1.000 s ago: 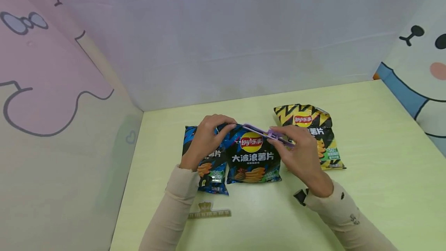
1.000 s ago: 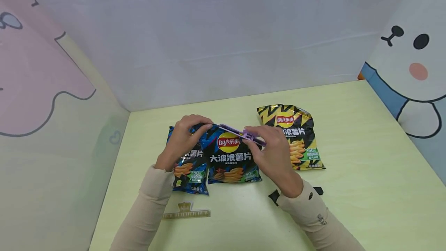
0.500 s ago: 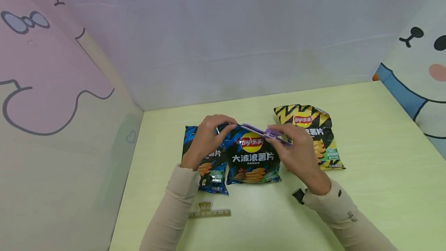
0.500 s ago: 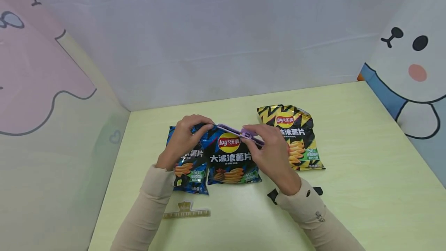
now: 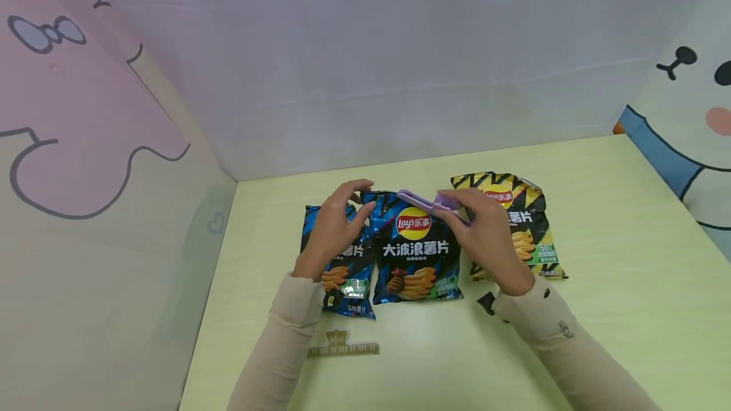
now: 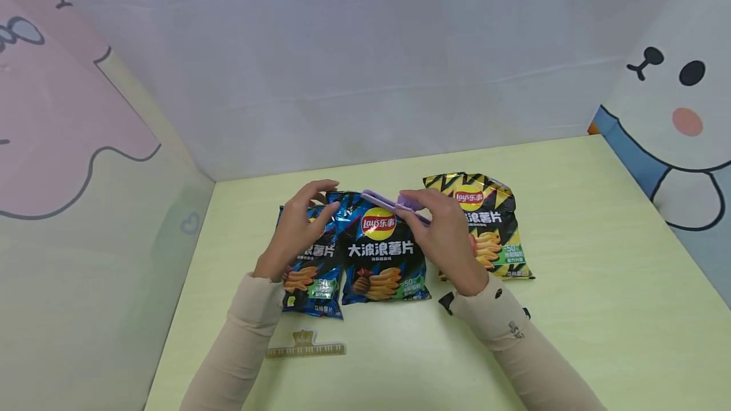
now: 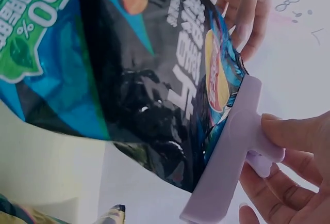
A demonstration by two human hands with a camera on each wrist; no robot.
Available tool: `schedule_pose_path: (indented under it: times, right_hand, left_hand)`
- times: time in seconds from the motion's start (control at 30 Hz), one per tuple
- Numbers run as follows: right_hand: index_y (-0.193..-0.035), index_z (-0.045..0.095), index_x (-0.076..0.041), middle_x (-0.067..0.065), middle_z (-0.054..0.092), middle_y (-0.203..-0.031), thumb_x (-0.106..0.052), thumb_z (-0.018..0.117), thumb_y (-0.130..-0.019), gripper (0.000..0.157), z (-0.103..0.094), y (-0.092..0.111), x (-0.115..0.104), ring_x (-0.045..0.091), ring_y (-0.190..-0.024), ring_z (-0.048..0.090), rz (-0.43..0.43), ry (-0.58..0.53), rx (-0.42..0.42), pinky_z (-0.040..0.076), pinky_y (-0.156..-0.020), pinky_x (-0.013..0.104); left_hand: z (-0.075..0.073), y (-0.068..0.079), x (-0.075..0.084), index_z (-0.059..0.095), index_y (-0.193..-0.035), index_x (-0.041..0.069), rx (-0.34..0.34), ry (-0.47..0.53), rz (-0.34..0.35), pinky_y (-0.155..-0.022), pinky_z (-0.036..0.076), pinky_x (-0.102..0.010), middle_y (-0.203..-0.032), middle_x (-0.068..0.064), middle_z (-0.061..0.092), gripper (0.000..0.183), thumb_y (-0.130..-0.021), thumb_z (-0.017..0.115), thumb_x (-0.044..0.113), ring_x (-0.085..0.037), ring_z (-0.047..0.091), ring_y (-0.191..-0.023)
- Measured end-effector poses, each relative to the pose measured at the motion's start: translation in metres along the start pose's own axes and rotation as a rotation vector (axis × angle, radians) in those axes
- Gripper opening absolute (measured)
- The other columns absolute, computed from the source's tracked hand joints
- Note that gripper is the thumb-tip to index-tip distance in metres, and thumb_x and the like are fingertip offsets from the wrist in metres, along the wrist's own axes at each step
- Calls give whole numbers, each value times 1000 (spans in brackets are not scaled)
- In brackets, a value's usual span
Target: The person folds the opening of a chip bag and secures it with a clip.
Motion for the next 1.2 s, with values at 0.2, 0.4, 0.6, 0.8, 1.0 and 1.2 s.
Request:
schedule_pose_path:
  times: [0.2,0.4,0.6,0.8,1.0,1.2]
  right_hand:
    - [-120,73,-8,14,74,-106,-19,77,-90,33,13,-11,12,26,-84,65,79,24,-53,46,-65,32]
    - [-123,71,-5,18,72,-110,-20,75,-92,34,22,-18,26,29,-87,65,145,30,-90,41,-57,24]
    - [-125,69,-2,23,71,-115,-18,72,-95,34,26,-21,35,34,-91,67,181,41,-113,48,-59,31]
    - [-130,65,-1,24,67,-123,-18,66,-98,36,34,-24,43,36,-96,65,239,76,-182,57,-78,49]
    - [-132,63,0,25,67,-122,-17,62,-100,36,38,-29,49,35,-91,63,232,111,-235,54,-71,45]
    - [-137,60,-1,26,65,-128,-16,58,-102,38,43,-32,58,36,-94,63,276,150,-310,56,-76,48]
  left_hand:
    - [5,5,-10,45,-149,20,-39,0,-67,-104,51,-54,-150,-7,52,51,-101,62,30,-29,59,-127]
    - [11,8,-12,42,-151,18,-101,146,-71,-118,37,-56,-162,-7,36,54,-102,62,27,-31,43,-146]
    - [13,9,-13,41,-152,17,-118,163,-53,-120,33,-60,-166,-6,29,54,-102,61,22,-32,33,-153]
    - [12,11,-14,48,-147,16,-128,124,-28,-119,34,-60,-162,-9,36,46,-103,58,16,-33,34,-152]
    - [6,13,-17,52,-143,15,-115,100,-10,-113,44,-56,-154,-11,46,41,-103,57,11,-34,50,-138]
    - [1,17,-22,53,-143,15,-127,84,-25,-109,46,-56,-151,-11,50,43,-103,53,2,-33,52,-136]
Point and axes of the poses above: each hand's wrist, its own y-axis away from the middle knuckle, its own z-axis out of the palm, x = y × z, the point moved 6 cm from there along -y, towards the middle knuckle
